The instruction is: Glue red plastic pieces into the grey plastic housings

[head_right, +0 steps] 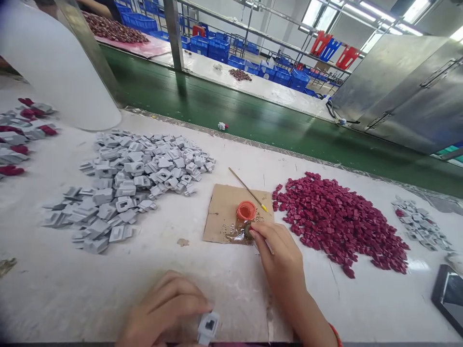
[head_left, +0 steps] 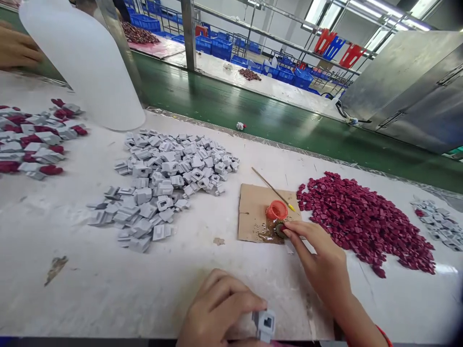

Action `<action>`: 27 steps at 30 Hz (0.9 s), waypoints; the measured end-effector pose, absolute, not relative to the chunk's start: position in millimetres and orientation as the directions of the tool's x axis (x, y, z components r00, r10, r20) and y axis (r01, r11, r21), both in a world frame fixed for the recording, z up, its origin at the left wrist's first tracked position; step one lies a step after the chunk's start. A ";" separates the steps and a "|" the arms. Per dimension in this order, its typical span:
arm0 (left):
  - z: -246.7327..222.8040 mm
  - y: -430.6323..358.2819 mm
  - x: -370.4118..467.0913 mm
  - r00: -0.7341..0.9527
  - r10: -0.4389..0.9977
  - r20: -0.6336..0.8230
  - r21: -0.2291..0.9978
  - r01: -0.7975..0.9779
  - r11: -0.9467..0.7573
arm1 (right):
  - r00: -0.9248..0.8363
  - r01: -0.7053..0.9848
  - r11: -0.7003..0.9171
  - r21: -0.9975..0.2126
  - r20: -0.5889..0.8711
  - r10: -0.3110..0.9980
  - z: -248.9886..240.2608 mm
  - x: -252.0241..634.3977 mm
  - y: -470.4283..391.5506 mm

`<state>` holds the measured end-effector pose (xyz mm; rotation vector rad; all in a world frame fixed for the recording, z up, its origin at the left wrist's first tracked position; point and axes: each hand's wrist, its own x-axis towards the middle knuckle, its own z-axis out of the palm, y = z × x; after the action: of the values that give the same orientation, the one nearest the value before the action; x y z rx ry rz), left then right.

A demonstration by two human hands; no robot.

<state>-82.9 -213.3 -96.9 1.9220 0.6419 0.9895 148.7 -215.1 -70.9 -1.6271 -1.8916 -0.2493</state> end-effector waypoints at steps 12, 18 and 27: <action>-103.2 -219.0 -67.0 0.477 0.778 0.407 0.731 0.340 -0.591 | 0.155 0.614 0.194 -0.765 0.358 0.921 -71.4 109.6 -274.7; -100.2 -217.6 -65.2 0.457 0.798 0.392 0.748 0.346 -0.566 | 0.120 0.585 0.219 -0.781 0.350 0.929 -78.0 100.6 -275.4; -102.0 -218.1 -67.4 0.489 0.797 0.354 0.737 0.378 -0.560 | -0.094 0.653 0.364 -0.664 0.406 0.909 -77.7 96.7 -271.6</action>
<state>-67.4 -218.1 -102.0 2.1523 0.9645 0.9356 96.7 -271.6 -77.7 -1.3679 -1.8263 0.4041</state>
